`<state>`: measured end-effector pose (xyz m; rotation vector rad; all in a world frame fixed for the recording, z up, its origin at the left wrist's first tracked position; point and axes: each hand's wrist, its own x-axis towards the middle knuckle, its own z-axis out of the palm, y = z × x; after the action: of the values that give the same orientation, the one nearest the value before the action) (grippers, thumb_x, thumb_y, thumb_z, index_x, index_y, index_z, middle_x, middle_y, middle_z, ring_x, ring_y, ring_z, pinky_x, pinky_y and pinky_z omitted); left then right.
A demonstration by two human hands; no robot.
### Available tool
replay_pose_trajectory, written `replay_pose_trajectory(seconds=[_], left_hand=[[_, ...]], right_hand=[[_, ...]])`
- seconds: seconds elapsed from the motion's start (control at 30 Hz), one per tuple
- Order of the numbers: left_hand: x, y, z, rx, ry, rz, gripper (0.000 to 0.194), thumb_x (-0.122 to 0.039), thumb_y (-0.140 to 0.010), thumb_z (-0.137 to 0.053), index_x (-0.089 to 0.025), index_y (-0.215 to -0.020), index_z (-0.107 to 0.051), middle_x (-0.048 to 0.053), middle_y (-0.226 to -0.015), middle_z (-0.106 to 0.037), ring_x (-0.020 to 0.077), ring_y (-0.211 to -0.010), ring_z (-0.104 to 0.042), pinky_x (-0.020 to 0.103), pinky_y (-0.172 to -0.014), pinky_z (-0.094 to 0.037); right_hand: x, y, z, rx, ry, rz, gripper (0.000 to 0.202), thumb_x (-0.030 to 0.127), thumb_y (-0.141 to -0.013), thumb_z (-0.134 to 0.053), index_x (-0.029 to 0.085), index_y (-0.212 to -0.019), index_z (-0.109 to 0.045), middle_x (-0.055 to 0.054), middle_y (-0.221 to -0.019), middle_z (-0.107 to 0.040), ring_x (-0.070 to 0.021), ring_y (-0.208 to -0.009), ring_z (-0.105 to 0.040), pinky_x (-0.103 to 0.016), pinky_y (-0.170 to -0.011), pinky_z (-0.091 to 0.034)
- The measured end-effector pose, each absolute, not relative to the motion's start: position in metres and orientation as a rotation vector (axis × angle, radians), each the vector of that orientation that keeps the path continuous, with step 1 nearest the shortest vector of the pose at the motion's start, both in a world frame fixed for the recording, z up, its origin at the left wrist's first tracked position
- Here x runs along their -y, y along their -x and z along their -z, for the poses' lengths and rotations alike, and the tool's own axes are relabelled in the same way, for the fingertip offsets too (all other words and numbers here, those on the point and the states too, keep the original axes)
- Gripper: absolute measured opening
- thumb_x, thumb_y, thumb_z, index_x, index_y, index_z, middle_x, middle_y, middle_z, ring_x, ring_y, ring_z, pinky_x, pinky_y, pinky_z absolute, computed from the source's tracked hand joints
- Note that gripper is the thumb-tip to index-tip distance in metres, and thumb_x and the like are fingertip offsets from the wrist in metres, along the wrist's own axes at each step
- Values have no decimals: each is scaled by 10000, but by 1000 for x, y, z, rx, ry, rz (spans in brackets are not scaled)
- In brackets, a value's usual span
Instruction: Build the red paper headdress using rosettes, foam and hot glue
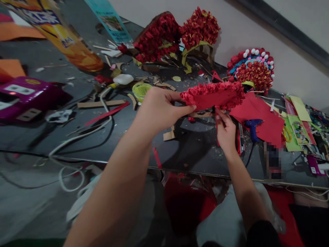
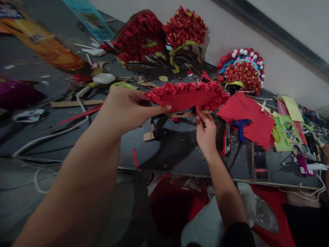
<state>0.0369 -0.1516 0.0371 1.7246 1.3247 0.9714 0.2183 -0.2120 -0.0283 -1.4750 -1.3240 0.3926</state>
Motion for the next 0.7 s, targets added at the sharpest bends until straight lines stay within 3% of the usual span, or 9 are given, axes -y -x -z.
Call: replay_pose_trajectory(seconds=[0.43, 0.7], left_hand=[[150, -38, -37, -1314, -1733, -975, 254, -318, -615, -710, -141, -790, -759, -57, -475, -422, 50, -495, -263, 190, -447, -191], [151, -36, -37, -1326, -1773, -964, 287, -337, -629, -696, -100, -782, -748, -53, -494, -423, 56, -513, -270, 202, -474, -203]], right_hand=[[213, -216, 26, 1236, 1424, -484, 322, 380, -845, -550, 179, -1068, -667, -84, -1094, -700, -188, -1029, -637, -367, -922, -487], [214, -219, 27, 1444, 1509, -315, 333, 320, -904, -442, 218, -1150, -643, -66, -966, -691, -163, -881, -623, -314, -808, -495]])
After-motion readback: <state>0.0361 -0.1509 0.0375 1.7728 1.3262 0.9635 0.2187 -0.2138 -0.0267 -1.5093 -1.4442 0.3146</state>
